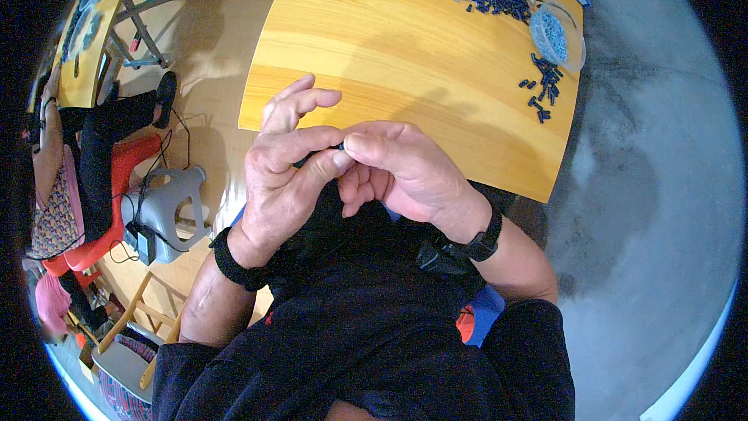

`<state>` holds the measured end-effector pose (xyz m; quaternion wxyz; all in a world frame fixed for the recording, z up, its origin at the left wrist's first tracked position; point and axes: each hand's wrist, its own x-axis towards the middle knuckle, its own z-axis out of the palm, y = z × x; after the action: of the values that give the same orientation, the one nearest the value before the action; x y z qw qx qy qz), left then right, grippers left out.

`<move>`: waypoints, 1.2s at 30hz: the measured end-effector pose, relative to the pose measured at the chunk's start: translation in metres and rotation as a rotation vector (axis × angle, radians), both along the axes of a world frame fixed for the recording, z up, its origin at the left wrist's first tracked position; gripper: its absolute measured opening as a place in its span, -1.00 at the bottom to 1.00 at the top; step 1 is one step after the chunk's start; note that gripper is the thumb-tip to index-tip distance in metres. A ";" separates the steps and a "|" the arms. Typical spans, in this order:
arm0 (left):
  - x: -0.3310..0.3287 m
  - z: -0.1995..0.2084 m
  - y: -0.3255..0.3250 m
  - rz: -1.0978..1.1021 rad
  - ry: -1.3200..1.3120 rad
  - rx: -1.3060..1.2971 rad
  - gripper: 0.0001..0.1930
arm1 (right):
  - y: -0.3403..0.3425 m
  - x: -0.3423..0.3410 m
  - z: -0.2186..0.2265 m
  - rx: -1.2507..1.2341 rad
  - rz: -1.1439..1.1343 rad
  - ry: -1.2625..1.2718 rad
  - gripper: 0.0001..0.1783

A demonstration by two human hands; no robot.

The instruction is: Joining small blue plastic connectors together.

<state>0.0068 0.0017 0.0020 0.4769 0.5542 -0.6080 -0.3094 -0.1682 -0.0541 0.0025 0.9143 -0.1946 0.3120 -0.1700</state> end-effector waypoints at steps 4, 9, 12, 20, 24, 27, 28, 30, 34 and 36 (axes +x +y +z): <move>0.000 -0.001 0.000 -0.068 0.087 0.054 -0.81 | 0.000 -0.001 -0.009 -0.019 0.037 -0.133 -0.63; 0.000 -0.005 0.003 -0.143 0.249 0.088 -0.79 | 0.003 0.002 -0.022 -0.029 0.013 -0.204 -0.62; -0.004 0.003 0.003 -0.139 0.384 0.236 -0.76 | 0.005 0.002 -0.029 -0.029 0.002 -0.254 -0.61; -0.001 -0.002 0.003 -0.147 0.359 0.209 -0.74 | 0.010 0.002 -0.032 -0.006 -0.022 -0.232 -0.56; 0.000 -0.004 0.001 -0.167 0.348 0.176 -0.74 | 0.009 0.003 -0.024 0.001 -0.061 -0.214 -0.57; -0.002 -0.006 0.003 -0.141 0.376 0.162 -0.73 | 0.010 0.003 -0.026 0.010 -0.071 -0.200 -0.57; -0.002 -0.006 0.003 -0.131 0.376 0.176 -0.74 | 0.010 0.002 -0.026 0.007 -0.068 -0.216 -0.57; -0.002 -0.005 0.004 -0.120 0.377 0.190 -0.74 | 0.008 0.001 -0.024 0.008 -0.060 -0.198 -0.61; -0.001 -0.004 0.004 -0.062 0.316 0.177 -0.77 | 0.001 0.004 -0.018 -0.067 -0.124 -0.078 -0.75; -0.001 -0.005 0.003 -0.049 0.282 0.164 -0.78 | 0.000 0.005 -0.015 -0.137 -0.151 -0.042 -0.78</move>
<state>0.0058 0.0051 -0.0027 0.5030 0.5275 -0.5210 -0.4442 -0.1634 -0.0537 -0.0128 0.8898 -0.2289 0.2943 -0.2632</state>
